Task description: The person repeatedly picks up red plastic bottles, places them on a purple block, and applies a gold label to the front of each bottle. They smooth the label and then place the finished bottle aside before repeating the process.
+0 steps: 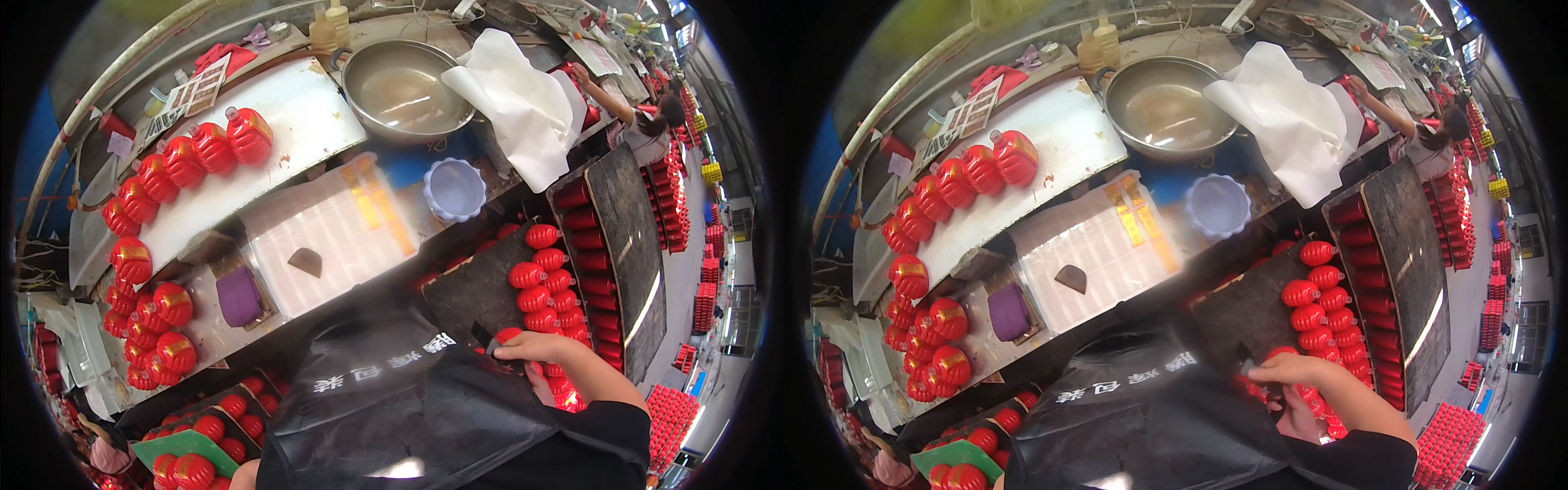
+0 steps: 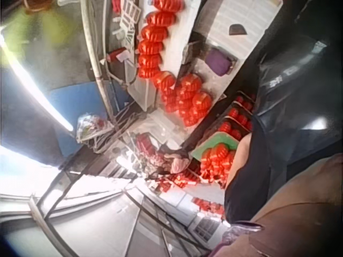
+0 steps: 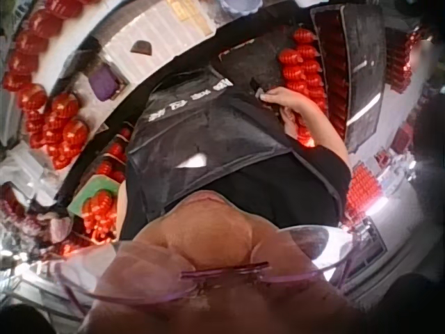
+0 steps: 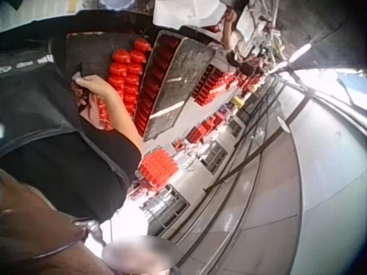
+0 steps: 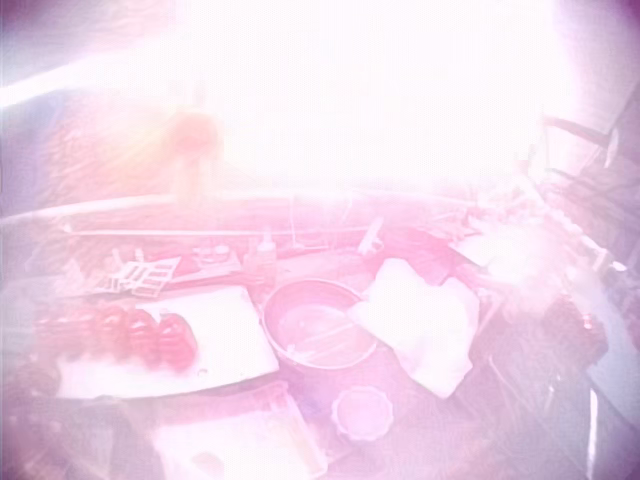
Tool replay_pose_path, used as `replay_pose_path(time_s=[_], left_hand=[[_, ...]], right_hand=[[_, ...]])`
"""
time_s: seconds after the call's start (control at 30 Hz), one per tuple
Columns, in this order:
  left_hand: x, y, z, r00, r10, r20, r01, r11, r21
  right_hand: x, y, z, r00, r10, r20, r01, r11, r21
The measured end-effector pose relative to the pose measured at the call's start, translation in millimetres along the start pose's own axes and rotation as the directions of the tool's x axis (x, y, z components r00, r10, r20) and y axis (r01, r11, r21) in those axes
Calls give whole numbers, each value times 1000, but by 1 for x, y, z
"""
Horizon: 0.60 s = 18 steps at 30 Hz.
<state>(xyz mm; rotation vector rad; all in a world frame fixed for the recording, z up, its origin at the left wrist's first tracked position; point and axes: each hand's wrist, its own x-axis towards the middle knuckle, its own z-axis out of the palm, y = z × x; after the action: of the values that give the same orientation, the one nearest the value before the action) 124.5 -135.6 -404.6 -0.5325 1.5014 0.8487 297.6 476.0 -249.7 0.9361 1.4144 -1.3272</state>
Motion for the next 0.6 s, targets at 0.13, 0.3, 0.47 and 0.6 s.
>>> replay_pose_path(time_s=[0.13, 0.3, 0.47, 0.6], left_hand=[[6, -6, 12, 999, 26, -30, -27, 999, -41], [6, -14, 24, 996, 53, -69, -59, 995, -87], [14, -40, 20, 992, 64, -109, -73, 993, -87], [31, -94, 9, 980, 174, -99, -167, 983, 78]], right_hand=[[4, 0, 24, 996, -49, -68, 72, 911, 407], [11, -4, 36, 883, -104, -457, 364, 766, 530], [15, -21, 48, 847, -152, -509, 472, 655, 590], [12, -31, 51, 840, -182, -511, 531, 464, 709]])
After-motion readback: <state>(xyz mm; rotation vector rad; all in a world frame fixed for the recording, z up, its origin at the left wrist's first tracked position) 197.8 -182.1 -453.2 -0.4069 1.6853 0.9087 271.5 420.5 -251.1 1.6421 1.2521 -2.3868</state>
